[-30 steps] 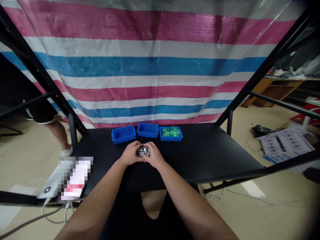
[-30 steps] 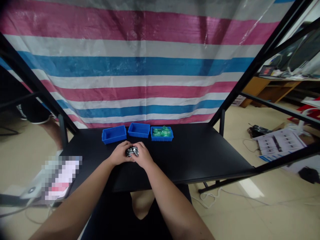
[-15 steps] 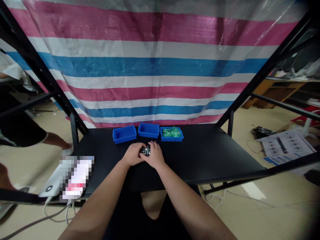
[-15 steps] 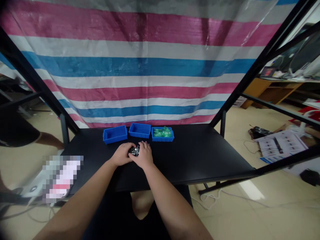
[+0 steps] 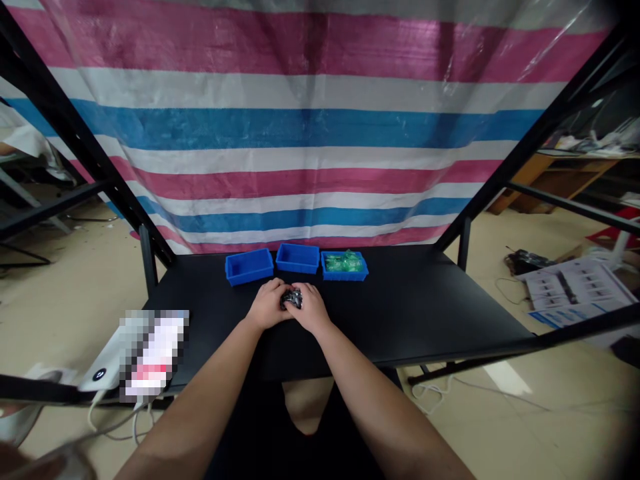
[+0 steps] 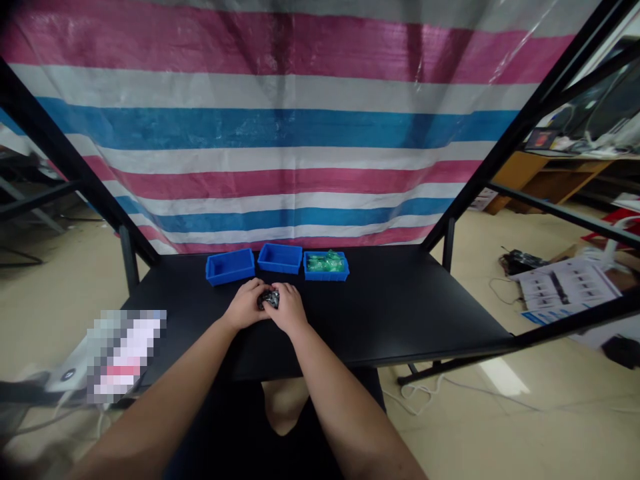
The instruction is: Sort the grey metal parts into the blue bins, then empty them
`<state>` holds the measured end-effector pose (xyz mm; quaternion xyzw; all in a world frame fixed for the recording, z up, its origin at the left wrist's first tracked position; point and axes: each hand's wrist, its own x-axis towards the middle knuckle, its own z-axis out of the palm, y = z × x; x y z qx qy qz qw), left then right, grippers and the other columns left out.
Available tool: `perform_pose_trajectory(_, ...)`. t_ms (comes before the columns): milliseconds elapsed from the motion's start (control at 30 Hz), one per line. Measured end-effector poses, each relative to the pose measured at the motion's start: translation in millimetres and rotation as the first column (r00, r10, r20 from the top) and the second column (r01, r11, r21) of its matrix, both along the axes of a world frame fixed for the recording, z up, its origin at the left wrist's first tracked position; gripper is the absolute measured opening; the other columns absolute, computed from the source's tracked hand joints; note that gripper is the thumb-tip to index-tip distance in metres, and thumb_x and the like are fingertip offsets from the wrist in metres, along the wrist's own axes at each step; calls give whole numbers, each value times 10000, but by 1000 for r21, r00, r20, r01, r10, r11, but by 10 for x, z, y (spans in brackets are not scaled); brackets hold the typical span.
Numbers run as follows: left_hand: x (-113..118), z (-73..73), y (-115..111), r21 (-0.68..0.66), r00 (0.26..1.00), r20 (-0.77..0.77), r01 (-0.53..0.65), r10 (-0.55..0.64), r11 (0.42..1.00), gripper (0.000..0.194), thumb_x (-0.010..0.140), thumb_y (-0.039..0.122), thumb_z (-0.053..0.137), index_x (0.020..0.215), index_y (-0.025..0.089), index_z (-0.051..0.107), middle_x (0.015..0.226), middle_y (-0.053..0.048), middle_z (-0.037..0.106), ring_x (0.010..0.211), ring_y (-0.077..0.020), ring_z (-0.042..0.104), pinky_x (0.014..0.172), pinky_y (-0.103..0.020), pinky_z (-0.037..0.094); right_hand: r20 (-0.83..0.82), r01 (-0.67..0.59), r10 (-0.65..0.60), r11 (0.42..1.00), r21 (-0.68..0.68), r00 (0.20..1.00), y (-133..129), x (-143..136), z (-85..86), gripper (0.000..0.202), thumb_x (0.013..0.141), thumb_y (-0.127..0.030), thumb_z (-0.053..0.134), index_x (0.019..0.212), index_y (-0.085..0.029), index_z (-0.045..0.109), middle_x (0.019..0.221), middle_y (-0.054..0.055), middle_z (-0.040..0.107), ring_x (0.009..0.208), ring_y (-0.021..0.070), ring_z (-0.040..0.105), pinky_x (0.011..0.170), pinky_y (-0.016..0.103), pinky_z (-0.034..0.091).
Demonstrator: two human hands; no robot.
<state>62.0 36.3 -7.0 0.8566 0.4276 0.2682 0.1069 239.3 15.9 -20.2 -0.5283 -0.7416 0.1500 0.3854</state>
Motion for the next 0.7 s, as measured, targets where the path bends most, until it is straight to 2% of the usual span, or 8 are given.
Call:
perform_pose_trajectory(167, -3, -19, -18, 0, 998, 60, -25, 25, 1000, 595, 685, 586, 833, 1125, 227, 655, 1300, -125, 632, 1206, -335, 594, 1063, -493, 462, -80, -72, 70, 997, -25, 994, -4, 29, 21, 378, 798, -195, 736, 1158, -222, 623, 1157, 65, 672, 1098, 253, 617, 1023, 433, 495)
perform_pose_trajectory(333, 2, 4, -52, -47, 999, 20, -28, 29, 998, 634, 720, 636, 793, 1158, 212, 620, 1115, -109, 710, 1063, -329, 659, 939, -483, 509, -159, -137, 131, 990, -30, 979, -24, 69, 46, 374, 789, -167, 738, 1138, -233, 620, 1164, 46, 665, 1112, 225, 632, 1034, 397, 494)
perform_pose_trajectory(400, -1, 10, -60, -47, 999, 33, -16, 17, 999, 617, 734, 601, 790, 1174, 207, 612, 1128, -110, 707, 1068, -323, 659, 937, -472, 513, -172, -144, 136, 989, -37, 976, -32, 81, 43, 393, 781, -174, 748, 1146, -236, 617, 1181, 47, 657, 1123, 222, 635, 1043, 397, 491)
perform_pose_trajectory(567, -8, 15, -71, -63, 996, 69, 58, -53, 996, 561, 746, 393, 772, 1254, 233, 597, 1233, -95, 697, 1137, -293, 658, 1017, -446, 500, -207, -156, 147, 987, -29, 967, -39, 86, 16, 453, 753, -201, 759, 1176, -235, 601, 1250, 70, 634, 1200, 225, 618, 1095, 410, 473)
perform_pose_trajectory(700, -50, 56, -122, -22, 1000, 10, -18, 18, 1000, 603, 717, 397, 773, 1278, 253, 605, 1306, -87, 682, 1233, -314, 625, 1171, -531, 362, -207, -140, 141, 990, 19, 968, -64, 111, 17, 430, 772, -245, 735, 1179, -218, 601, 1307, 110, 624, 1306, 246, 566, 1153, 444, 431)
